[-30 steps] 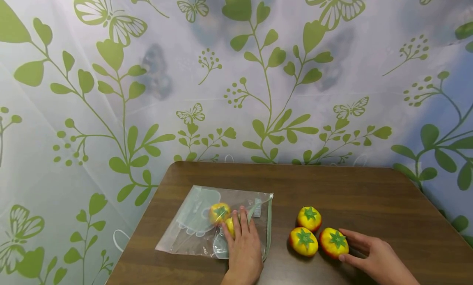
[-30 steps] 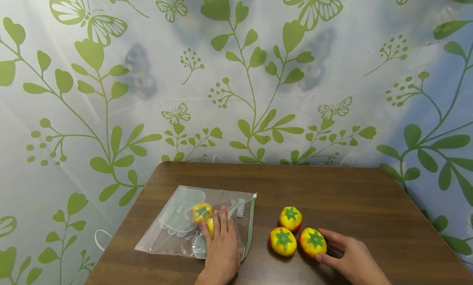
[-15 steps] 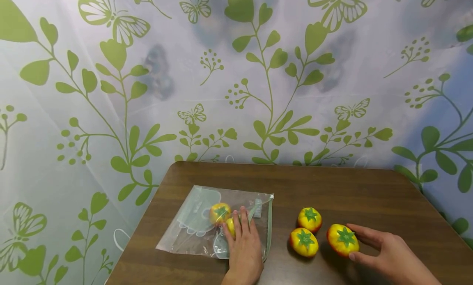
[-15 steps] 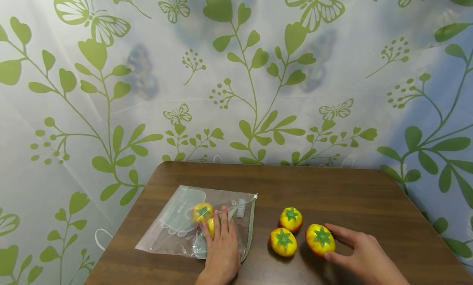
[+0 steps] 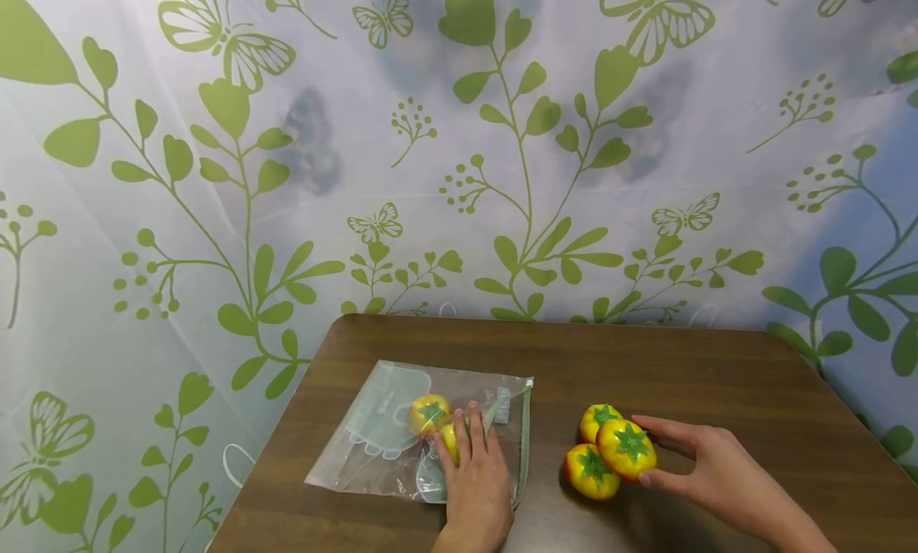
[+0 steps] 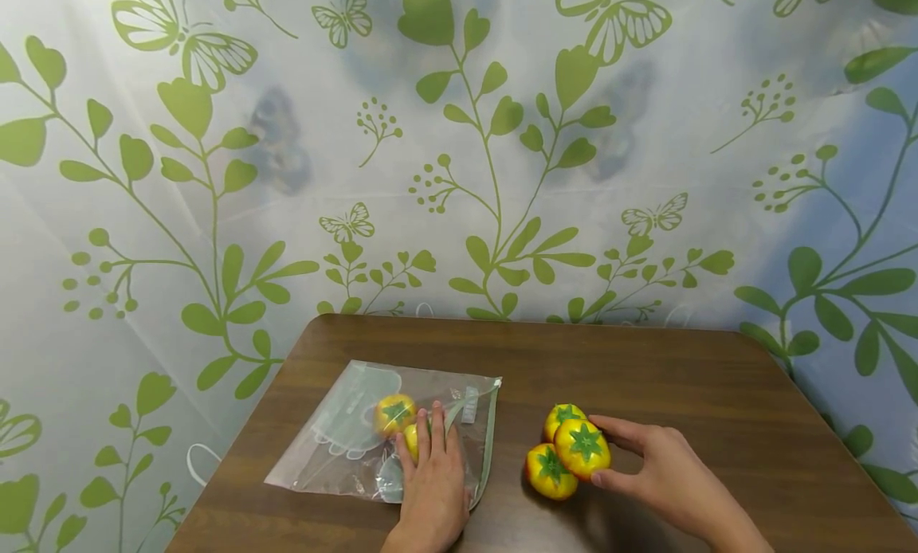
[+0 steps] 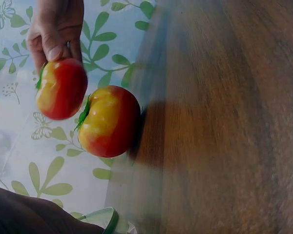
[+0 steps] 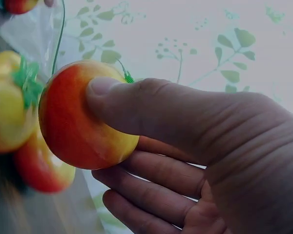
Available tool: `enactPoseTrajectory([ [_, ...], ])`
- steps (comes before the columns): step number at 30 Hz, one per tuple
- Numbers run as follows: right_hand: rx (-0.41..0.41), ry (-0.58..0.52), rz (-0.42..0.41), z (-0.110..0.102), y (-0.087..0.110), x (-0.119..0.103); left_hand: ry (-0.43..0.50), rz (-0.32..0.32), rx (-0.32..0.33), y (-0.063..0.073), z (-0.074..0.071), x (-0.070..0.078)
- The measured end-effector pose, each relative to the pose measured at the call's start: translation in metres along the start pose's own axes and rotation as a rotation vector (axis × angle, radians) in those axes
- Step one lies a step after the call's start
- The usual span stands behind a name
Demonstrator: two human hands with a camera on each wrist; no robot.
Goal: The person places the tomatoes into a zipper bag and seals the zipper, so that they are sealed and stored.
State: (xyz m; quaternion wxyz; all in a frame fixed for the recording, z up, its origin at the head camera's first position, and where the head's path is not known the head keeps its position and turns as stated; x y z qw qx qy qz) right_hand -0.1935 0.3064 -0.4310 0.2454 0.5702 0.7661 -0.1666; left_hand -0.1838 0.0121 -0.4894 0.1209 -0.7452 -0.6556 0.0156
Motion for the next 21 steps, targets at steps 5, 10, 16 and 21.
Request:
enactPoseTrajectory([
  [5, -0.01, -0.029, -0.051, 0.004, -0.012, -0.02, -0.016, 0.0, 0.008, 0.0, 0.0, 0.0],
  [10, 0.005, -0.045, -0.137, 0.007, -0.023, -0.039, -0.006, -0.009, 0.004, 0.0, 0.0, 0.0],
  [16, -0.032, -0.1, -0.161, 0.016, -0.041, -0.053, -0.008, -0.011, 0.005, -0.001, 0.0, 0.0],
  [21, -0.079, -0.149, -0.186, 0.026, -0.054, -0.064, -0.01, -0.012, -0.018, -0.002, 0.002, 0.0],
])
Point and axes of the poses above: each hand's wrist, its own y-axis away from the middle knuckle, its own z-axis out of the palm, x = y × z, the point moved 6 cm from there along -y, towards the middle knuckle, and after that the axes turned 1 degree about z, right-handed, at the moved point
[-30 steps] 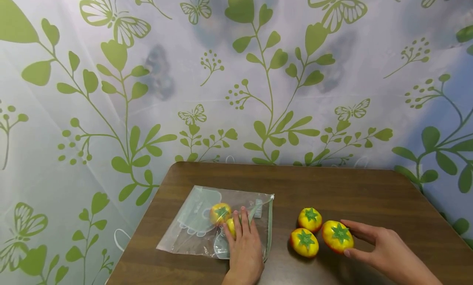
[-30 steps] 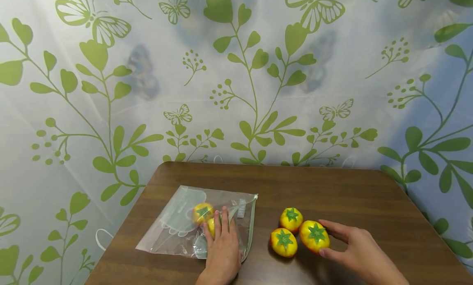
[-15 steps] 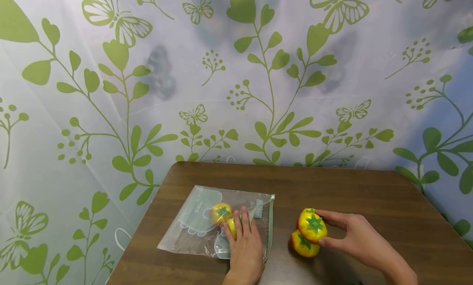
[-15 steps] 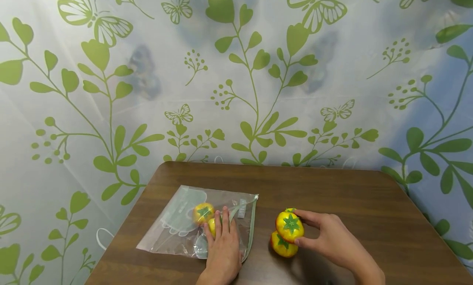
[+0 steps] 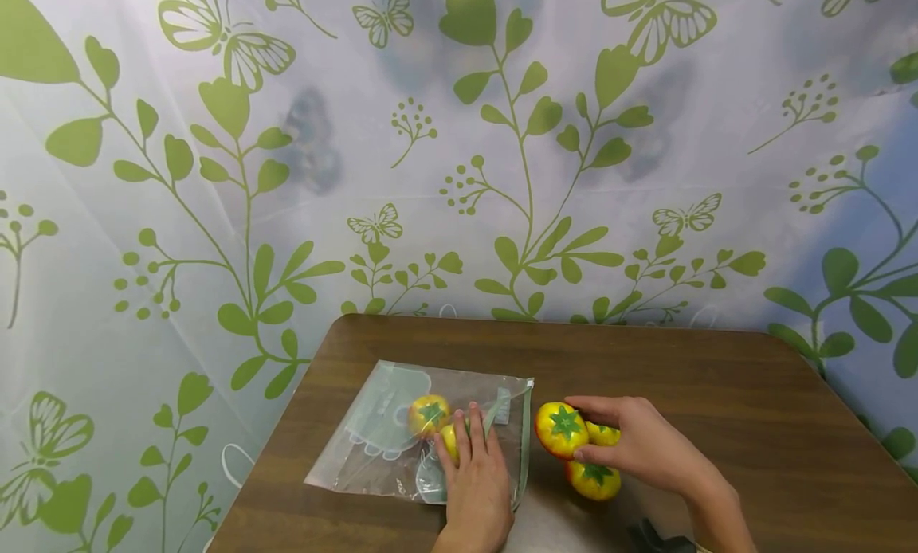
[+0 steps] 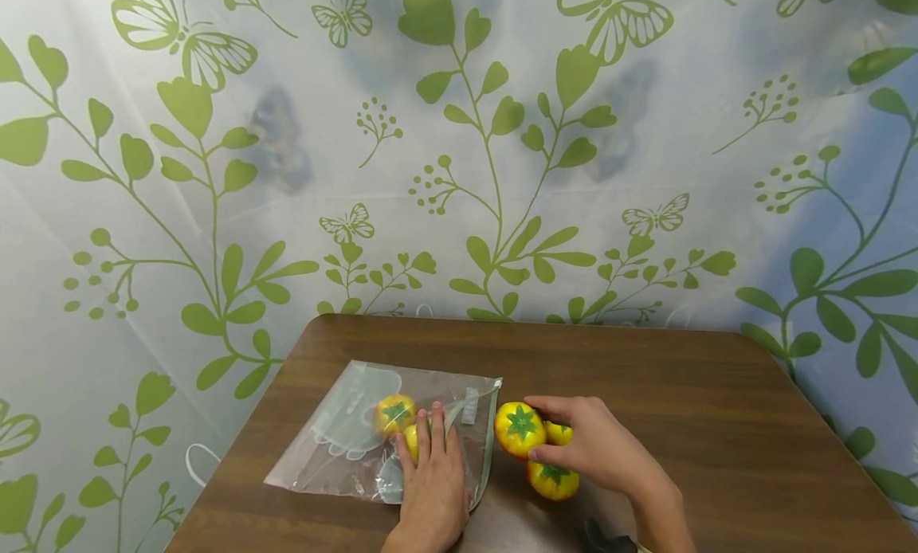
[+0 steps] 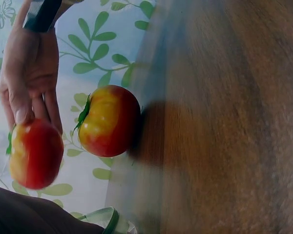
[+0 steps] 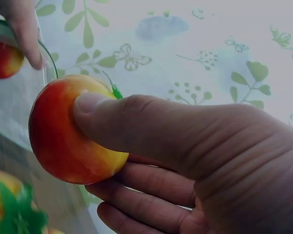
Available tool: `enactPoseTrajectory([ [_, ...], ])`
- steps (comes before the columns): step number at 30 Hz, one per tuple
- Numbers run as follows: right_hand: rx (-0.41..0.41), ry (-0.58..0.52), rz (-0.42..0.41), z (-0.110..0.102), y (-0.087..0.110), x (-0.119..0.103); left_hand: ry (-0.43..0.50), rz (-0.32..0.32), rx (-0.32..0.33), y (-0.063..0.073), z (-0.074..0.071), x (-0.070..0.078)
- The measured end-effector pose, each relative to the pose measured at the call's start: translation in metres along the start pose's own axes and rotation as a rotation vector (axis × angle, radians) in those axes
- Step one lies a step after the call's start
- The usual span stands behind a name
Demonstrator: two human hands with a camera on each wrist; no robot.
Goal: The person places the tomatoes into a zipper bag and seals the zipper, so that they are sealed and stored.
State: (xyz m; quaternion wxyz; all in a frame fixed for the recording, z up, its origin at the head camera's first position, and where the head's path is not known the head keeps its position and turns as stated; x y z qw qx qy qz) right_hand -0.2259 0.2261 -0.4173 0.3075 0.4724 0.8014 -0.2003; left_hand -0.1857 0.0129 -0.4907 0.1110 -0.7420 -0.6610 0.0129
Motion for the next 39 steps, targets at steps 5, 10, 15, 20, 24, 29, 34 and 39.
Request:
enactPoseTrajectory([
  [5, -0.048, -0.04, -0.052, 0.014, -0.014, -0.007, 0.004, -0.002, -0.036, 0.0, 0.001, 0.0],
  [10, -0.071, -0.043, -0.057, 0.03, -0.027, -0.007, 0.012, -0.001, -0.054, -0.001, 0.002, 0.0],
  [15, -0.082, -0.013, -0.047, 0.043, -0.037, -0.006, 0.032, -0.003, -0.063, -0.002, 0.003, 0.001],
  [20, -0.098, 0.012, -0.025, 0.052, -0.045, -0.008, 0.046, -0.008, -0.06, -0.002, 0.003, 0.001],
  [24, -0.106, 0.008, -0.015, 0.057, -0.05, -0.008, 0.057, -0.015, -0.063, -0.003, 0.003, 0.001],
  [29, -0.124, 0.0, -0.019, 0.066, -0.055, -0.007, 0.051, -0.01, -0.069, -0.004, 0.003, 0.002],
  [34, -0.116, -0.014, -0.021, 0.073, -0.058, -0.006, 0.044, -0.008, -0.071, -0.004, 0.004, 0.002],
  [39, -0.111, -0.018, -0.013, 0.076, -0.061, -0.005, 0.026, -0.002, -0.042, -0.003, 0.003, 0.002],
])
Point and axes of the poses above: each hand's wrist, its own y-axis away from the middle knuckle, its own z-axis out of the palm, x = y × z, the point moved 6 cm from there along -y, towards the middle knuckle, and after that the axes turned 1 degree about z, right-handed, at the moved point
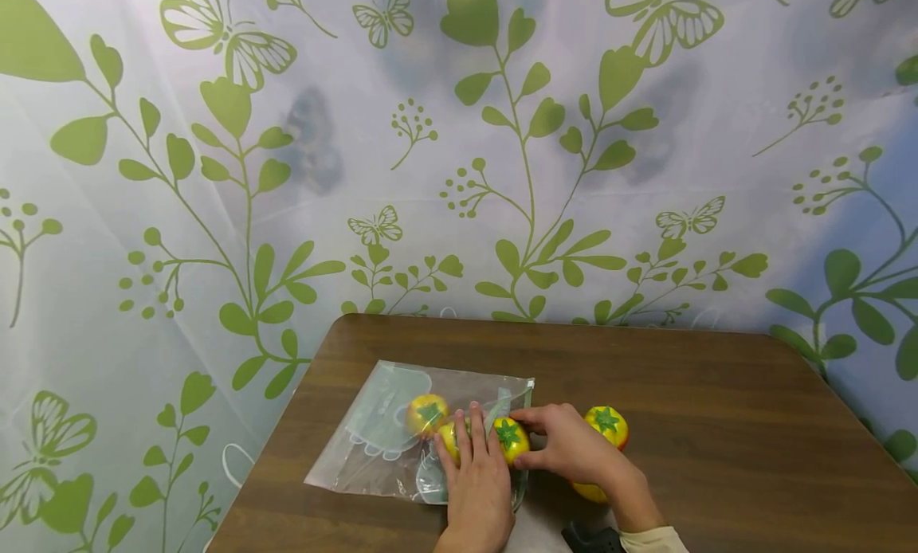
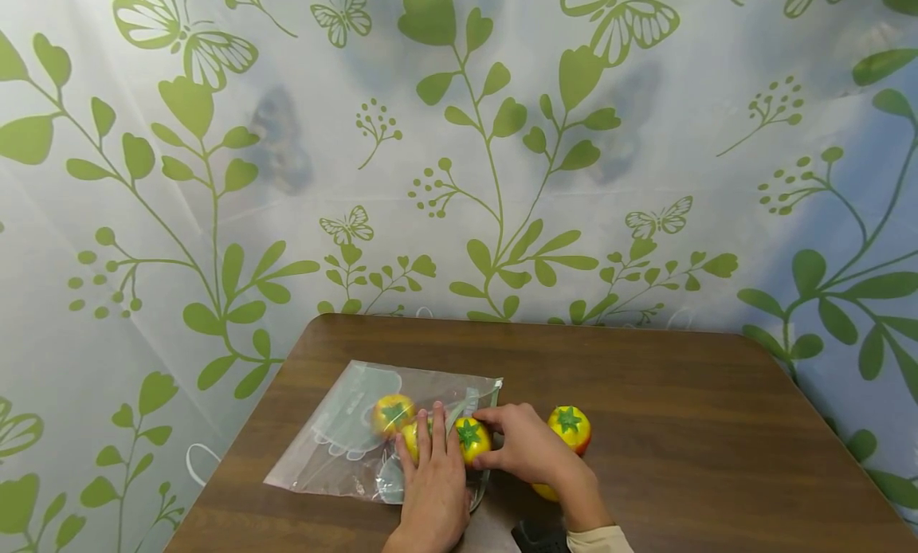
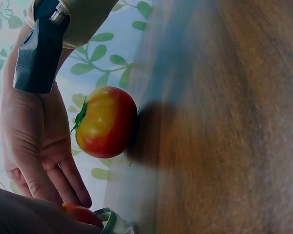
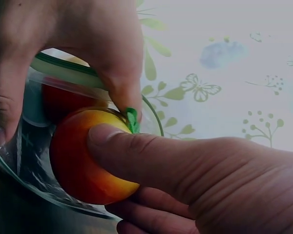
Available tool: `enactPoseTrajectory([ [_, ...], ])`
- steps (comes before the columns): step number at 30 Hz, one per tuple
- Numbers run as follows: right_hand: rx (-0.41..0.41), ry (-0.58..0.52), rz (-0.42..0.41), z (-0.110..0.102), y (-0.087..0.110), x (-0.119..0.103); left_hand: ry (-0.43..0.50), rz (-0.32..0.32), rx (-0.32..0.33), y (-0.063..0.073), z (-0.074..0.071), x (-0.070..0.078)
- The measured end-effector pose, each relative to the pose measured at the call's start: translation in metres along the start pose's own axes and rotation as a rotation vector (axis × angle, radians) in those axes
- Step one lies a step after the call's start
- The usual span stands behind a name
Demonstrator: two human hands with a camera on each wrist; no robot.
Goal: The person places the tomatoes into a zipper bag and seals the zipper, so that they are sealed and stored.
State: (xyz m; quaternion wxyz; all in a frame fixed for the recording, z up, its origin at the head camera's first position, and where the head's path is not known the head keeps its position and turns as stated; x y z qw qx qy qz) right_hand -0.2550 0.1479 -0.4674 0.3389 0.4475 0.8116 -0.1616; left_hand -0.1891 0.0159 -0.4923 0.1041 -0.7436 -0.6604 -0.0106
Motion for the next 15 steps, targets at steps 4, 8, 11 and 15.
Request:
enactPoseTrajectory([
  [4, 0.004, 0.006, -0.013, 0.003, -0.002, 0.0, -0.019, 0.008, 0.019, 0.001, -0.001, 0.001],
  [8, 0.012, 0.034, -0.045, 0.006, -0.004, -0.001, -0.022, 0.005, 0.008, 0.0, 0.0, 0.002],
  [11, 0.015, 0.068, -0.07, 0.009, -0.006, -0.004, -0.03, 0.0, -0.004, 0.0, 0.0, 0.002],
  [15, 0.027, 0.114, -0.088, 0.014, -0.01, -0.01, -0.04, -0.004, -0.011, 0.0, 0.001, 0.003],
])
Point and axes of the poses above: each hand's wrist, its own y-axis away from the middle knuckle, its own z-axis out of the palm, x = y × z, the point moved 6 cm from there along -y, towards the middle knuckle, and after that the axes turned 1 degree about z, right-handed, at the moved point
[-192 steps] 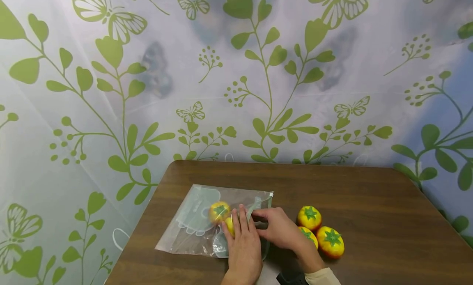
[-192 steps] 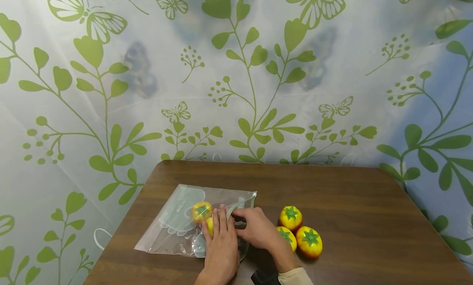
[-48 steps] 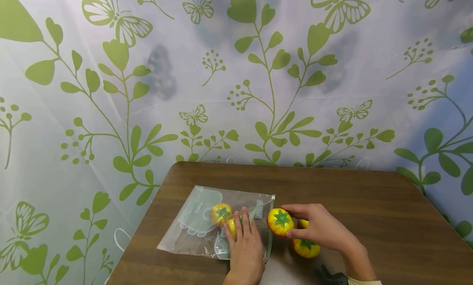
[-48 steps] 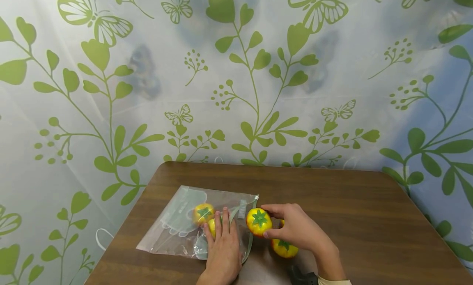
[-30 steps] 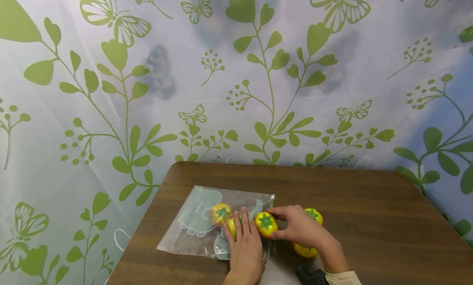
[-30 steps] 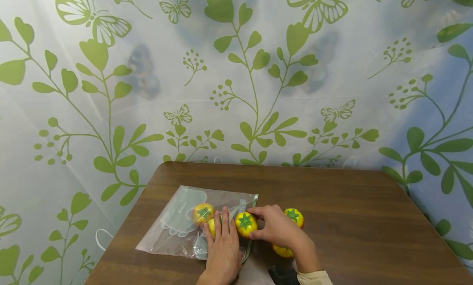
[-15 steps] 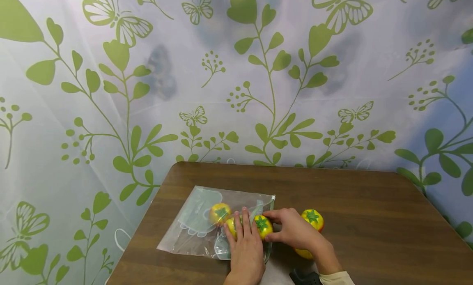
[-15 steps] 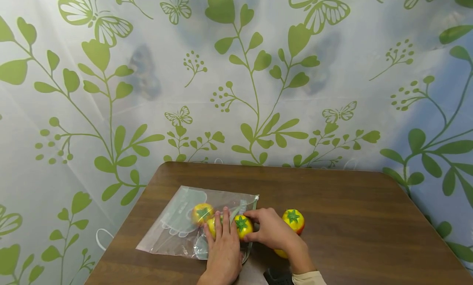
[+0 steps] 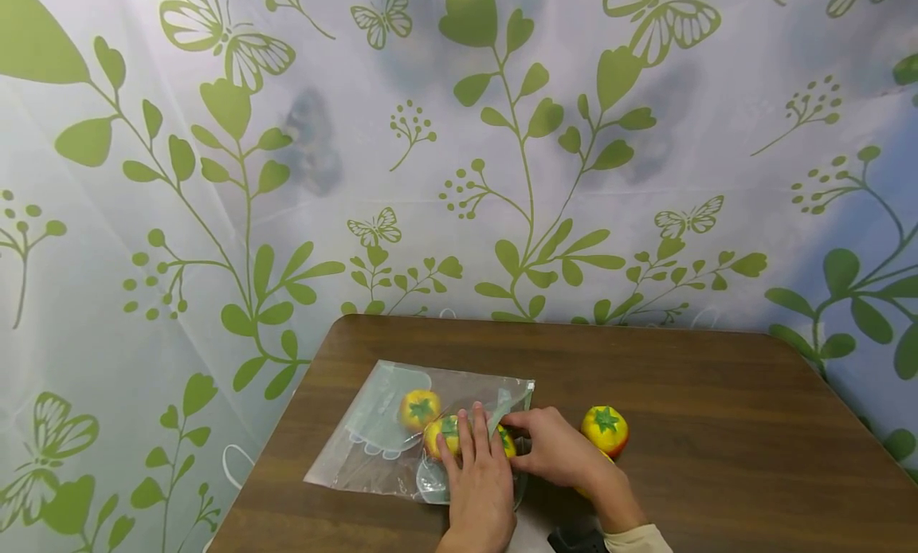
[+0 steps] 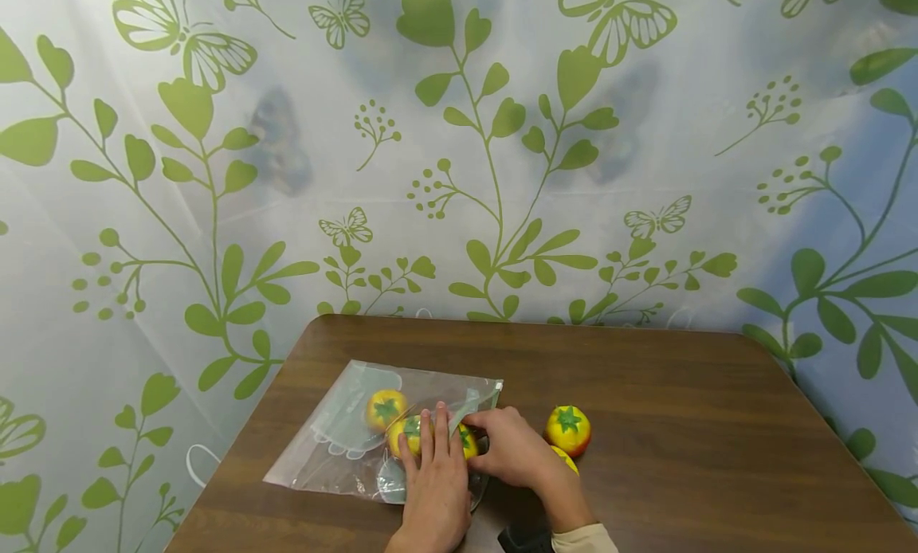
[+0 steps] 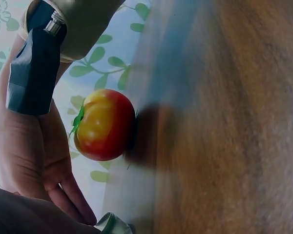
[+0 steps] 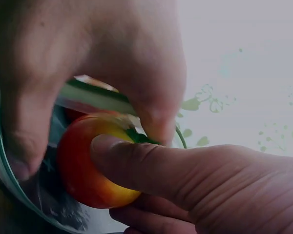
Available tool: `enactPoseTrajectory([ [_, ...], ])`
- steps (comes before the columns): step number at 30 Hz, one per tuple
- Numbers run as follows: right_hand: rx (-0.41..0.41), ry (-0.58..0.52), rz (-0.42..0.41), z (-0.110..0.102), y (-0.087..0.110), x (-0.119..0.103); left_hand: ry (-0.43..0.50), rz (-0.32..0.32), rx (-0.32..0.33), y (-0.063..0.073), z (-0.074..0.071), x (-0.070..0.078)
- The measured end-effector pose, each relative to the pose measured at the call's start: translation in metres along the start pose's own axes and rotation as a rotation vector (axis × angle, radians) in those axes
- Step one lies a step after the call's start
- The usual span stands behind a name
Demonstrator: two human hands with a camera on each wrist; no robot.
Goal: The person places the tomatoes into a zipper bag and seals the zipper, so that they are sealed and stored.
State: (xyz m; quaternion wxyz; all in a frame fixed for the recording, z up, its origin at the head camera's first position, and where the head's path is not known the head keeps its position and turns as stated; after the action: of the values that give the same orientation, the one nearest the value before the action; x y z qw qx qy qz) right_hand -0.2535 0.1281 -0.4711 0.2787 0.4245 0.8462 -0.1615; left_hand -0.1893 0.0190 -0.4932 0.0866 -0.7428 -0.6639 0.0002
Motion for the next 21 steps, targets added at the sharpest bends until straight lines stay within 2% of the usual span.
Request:
enactPoseTrajectory([
  [4, 0.015, 0.025, -0.003, 0.001, 0.001, -0.002, -0.009, 0.001, -0.009, 0.0, 0.001, 0.001],
  [9, 0.018, 0.025, 0.022, -0.005, 0.013, 0.001, 0.001, 0.006, -0.041, -0.001, 0.002, 0.001],
  [13, 0.022, 0.017, 0.044, -0.007, 0.018, 0.001, -0.005, 0.005, -0.039, -0.001, 0.001, 0.0],
  [21, 0.051, -0.003, -0.036, 0.003, 0.008, -0.004, 0.002, 0.001, -0.034, 0.0, 0.001, -0.001],
])
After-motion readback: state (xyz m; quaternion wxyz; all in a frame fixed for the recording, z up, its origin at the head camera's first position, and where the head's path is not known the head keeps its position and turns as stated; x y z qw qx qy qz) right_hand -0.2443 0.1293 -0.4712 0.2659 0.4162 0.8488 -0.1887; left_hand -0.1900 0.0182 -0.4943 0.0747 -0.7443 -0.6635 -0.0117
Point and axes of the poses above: each hand's wrist, its own y-axis away from the middle knuckle, its own z-axis out of the palm, x = y × z, the point moved 6 cm from there along -y, towards the middle knuckle, and after that the axes turned 1 degree about z, right-handed, at the moved point
